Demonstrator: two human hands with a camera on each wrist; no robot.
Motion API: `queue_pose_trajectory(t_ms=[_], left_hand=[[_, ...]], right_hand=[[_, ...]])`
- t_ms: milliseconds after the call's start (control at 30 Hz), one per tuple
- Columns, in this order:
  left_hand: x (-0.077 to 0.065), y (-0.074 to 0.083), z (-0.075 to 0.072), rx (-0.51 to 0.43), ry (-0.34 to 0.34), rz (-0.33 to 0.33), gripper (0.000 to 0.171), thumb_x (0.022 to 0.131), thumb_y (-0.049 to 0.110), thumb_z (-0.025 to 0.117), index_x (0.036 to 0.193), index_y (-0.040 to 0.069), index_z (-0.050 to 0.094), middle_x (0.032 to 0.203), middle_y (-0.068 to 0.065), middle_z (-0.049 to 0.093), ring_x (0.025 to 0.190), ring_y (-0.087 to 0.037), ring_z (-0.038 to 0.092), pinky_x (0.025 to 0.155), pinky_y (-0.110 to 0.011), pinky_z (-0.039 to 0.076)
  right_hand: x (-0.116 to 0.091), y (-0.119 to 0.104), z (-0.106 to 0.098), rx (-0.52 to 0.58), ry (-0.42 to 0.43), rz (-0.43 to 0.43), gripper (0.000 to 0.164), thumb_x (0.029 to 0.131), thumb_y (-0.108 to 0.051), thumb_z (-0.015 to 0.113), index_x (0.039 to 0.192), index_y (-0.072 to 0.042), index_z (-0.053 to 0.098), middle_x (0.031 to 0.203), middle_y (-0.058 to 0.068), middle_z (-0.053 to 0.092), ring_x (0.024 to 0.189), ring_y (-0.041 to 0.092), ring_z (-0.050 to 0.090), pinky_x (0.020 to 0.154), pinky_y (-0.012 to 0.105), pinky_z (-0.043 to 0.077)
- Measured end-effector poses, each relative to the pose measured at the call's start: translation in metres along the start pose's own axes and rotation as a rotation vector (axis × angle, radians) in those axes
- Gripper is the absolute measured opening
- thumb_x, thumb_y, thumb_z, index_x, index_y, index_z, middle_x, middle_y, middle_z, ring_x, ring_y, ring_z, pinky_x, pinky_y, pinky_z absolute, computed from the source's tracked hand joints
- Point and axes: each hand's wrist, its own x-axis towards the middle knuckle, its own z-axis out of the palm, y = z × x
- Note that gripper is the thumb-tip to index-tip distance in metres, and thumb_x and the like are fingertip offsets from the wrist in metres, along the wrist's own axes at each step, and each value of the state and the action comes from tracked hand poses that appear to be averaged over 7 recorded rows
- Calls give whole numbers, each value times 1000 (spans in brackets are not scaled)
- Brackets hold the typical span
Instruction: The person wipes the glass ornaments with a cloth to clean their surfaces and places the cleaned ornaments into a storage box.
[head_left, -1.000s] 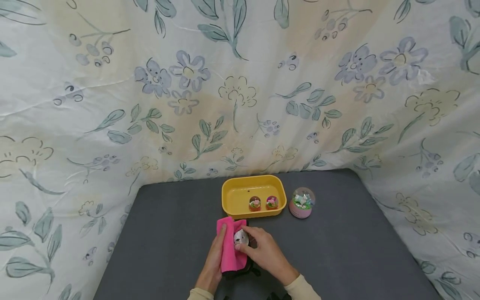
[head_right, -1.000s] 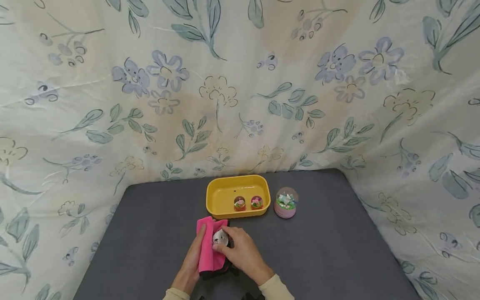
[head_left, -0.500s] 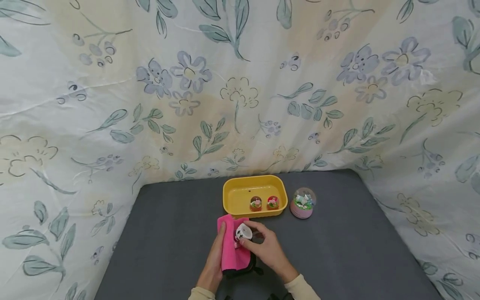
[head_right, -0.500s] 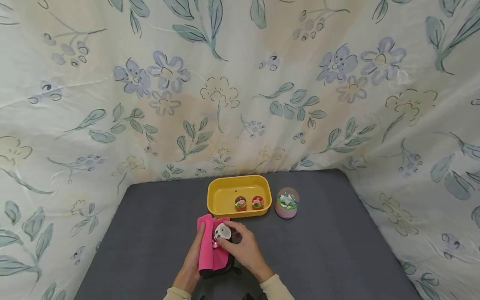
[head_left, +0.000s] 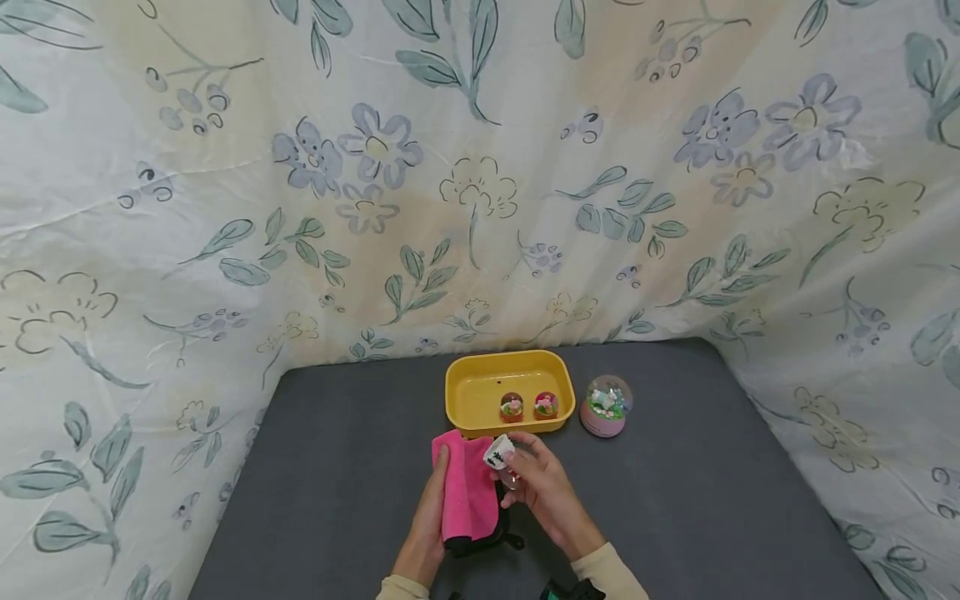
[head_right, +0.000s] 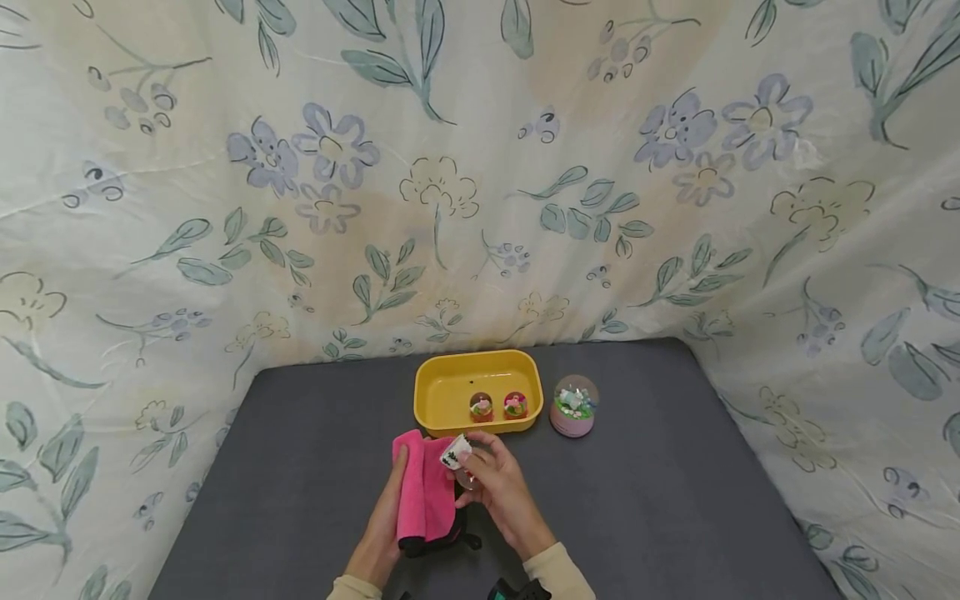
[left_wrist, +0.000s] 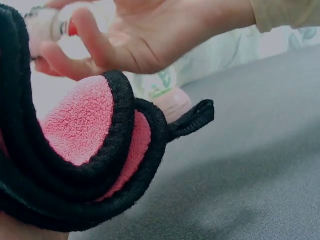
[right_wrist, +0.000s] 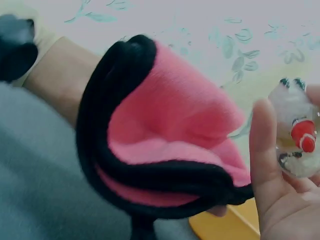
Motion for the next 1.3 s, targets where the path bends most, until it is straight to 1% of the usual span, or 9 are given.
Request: queue_pose_trajectory(t_ms=[67,200,333,433,533,667,833,1033,1300], left_hand=[[0,-1,0,7,2,7,77,97,73,39,149,17,41,124,4,64,111,-13,62,92,-31,53],[1,-4,1,41,34,25,80,97,72,40,155,17,35,130,3,60,115,-13,59,94,-31,51],[1,-6,2,71,51,17,82,97,72,41,156,16,34,134,1,56,119,-14,55,95,-31,50],[0,-6,4,83,58,3,82,96,73,43,154,16,37,133,-1,55,119,-15,54,95,-31,49],[0,-7,5,98,52,9,80,96,72,44,153,15,38,133,-2,55,119,-15,54,94,-30,51],[0,-9,5,96,36,24,79,98,70,42,151,12,40,125,0,60,111,-13,60,91,-30,53],[-1,-11,4,76,26,38,77,100,69,39,151,12,41,120,3,63,106,-10,63,90,-30,52],[-1,-9,4,93,40,30,79,99,70,42,150,11,39,113,1,62,101,-11,63,87,-30,53],[3,-5,-1,108,51,24,78,99,68,44,150,10,38,112,2,62,99,-12,63,86,-29,53]], right_hand=[[1,4,1,-102,64,19,35,102,-21,62,131,-11,44,97,-1,65,82,12,65,66,28,56],[2,14,3,-376,136,12,43,95,-26,72,128,-8,54,102,4,65,76,14,59,61,29,53],[0,20,4,-632,133,-47,42,91,-34,77,125,-17,60,119,7,66,91,15,63,70,26,54],[-1,22,6,-763,116,-82,39,90,-38,77,122,-22,63,123,6,66,105,18,61,80,23,54],[-1,21,8,-846,80,-117,39,90,-35,77,124,-23,63,124,6,64,107,20,59,81,21,54],[-3,20,10,-878,55,-174,45,90,-26,78,131,-19,61,123,8,58,100,16,57,76,19,52],[-5,19,11,-822,64,-195,46,90,-18,78,132,-17,61,112,8,58,81,11,53,68,19,51],[-8,19,12,-741,84,-191,48,90,-16,78,135,-17,61,114,6,60,85,11,54,71,19,51],[-7,16,11,-841,16,-184,49,96,-20,72,142,-15,58,126,9,63,95,9,60,78,18,55]])
